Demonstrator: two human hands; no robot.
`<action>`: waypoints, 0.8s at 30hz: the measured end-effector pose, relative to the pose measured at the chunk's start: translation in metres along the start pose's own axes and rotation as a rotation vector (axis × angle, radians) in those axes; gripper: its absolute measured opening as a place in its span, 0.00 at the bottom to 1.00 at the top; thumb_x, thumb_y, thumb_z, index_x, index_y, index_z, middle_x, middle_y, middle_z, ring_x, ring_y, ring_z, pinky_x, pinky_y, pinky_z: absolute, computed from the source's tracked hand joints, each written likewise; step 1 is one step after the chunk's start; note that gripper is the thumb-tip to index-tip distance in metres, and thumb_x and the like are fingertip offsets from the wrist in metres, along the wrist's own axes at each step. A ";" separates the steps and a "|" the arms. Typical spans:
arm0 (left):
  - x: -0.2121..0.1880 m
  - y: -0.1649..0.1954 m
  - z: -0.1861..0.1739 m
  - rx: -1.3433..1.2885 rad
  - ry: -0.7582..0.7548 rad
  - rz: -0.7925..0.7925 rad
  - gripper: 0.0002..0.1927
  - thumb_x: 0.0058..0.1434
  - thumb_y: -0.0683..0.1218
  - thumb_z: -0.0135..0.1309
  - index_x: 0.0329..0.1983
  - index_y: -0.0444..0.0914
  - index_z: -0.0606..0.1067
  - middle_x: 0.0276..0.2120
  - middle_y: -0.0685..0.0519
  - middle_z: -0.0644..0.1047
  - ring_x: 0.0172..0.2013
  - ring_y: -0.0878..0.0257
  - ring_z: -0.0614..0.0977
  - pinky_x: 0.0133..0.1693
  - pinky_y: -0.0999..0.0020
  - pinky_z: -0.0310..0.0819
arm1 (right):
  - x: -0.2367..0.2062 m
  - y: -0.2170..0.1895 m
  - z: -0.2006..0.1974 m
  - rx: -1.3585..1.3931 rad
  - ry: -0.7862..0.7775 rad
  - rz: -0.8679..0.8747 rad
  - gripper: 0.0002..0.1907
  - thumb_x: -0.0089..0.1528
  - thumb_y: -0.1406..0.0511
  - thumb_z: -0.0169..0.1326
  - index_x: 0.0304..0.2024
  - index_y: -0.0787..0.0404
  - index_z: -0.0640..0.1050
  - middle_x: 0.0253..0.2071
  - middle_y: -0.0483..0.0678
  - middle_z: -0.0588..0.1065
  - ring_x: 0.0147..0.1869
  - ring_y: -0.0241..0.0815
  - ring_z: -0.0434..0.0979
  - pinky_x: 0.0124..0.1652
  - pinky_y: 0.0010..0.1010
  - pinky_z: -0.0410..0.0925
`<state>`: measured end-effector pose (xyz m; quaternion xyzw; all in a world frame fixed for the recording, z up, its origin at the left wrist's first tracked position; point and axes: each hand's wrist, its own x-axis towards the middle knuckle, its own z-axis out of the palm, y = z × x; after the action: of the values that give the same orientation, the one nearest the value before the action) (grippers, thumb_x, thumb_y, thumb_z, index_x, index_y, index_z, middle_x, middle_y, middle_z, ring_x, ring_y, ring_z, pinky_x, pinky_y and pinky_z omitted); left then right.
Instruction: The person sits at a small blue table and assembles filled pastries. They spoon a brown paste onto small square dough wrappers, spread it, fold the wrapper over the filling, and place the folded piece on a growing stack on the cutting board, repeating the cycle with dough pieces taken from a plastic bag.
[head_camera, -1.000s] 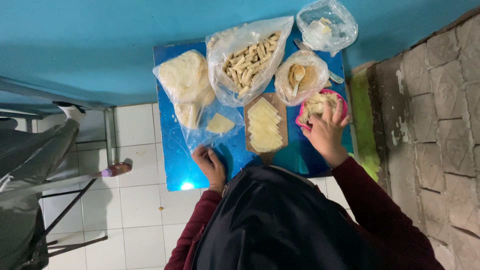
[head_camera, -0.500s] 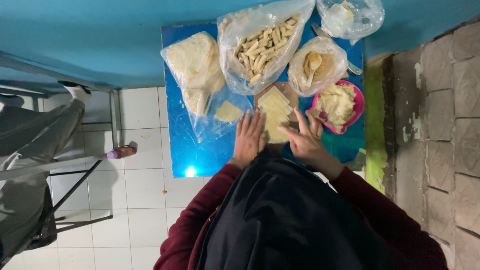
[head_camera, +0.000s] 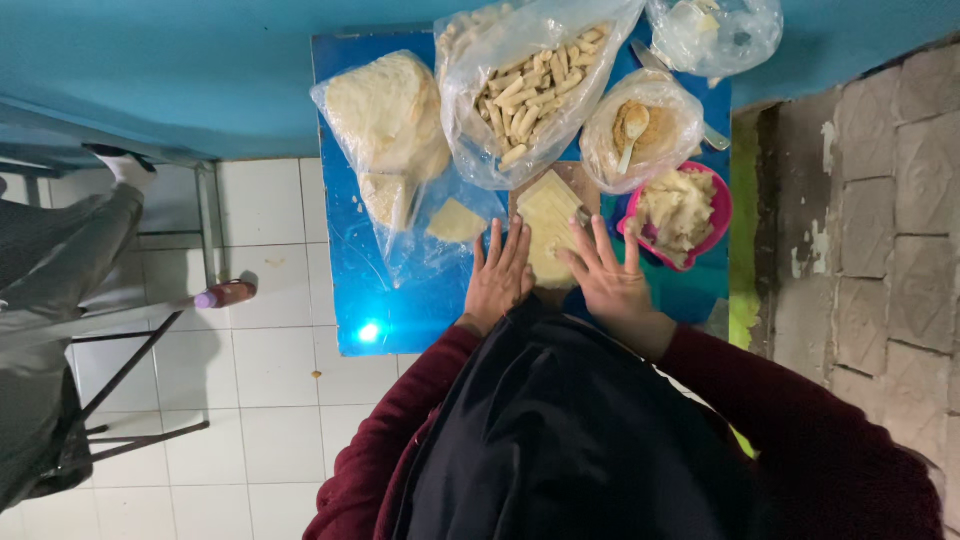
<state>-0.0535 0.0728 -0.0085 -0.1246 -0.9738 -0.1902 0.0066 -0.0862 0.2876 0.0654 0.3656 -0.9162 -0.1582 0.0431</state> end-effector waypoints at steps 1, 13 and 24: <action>0.000 -0.001 -0.001 0.006 0.003 -0.001 0.35 0.67 0.50 0.44 0.76 0.35 0.55 0.77 0.45 0.52 0.76 0.42 0.51 0.70 0.38 0.46 | 0.001 0.002 -0.003 -0.008 -0.036 -0.028 0.22 0.66 0.58 0.45 0.62 0.45 0.76 0.78 0.55 0.57 0.80 0.60 0.54 0.70 0.67 0.41; 0.000 -0.007 -0.001 0.017 0.019 0.008 0.35 0.68 0.50 0.43 0.76 0.34 0.56 0.77 0.45 0.52 0.76 0.43 0.52 0.70 0.39 0.47 | 0.020 0.007 0.018 -0.200 0.058 -0.109 0.35 0.65 0.56 0.46 0.75 0.25 0.62 0.81 0.48 0.49 0.82 0.57 0.45 0.70 0.65 0.38; -0.004 -0.001 -0.002 -0.026 0.009 -0.005 0.34 0.69 0.50 0.42 0.76 0.35 0.56 0.77 0.46 0.52 0.76 0.41 0.51 0.70 0.39 0.45 | 0.028 0.024 0.023 -0.107 0.013 0.077 0.34 0.66 0.59 0.48 0.76 0.31 0.64 0.82 0.51 0.50 0.83 0.63 0.45 0.71 0.67 0.37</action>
<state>-0.0497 0.0703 -0.0068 -0.1215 -0.9714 -0.2037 0.0090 -0.1271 0.2908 0.0506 0.3280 -0.9196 -0.2031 0.0745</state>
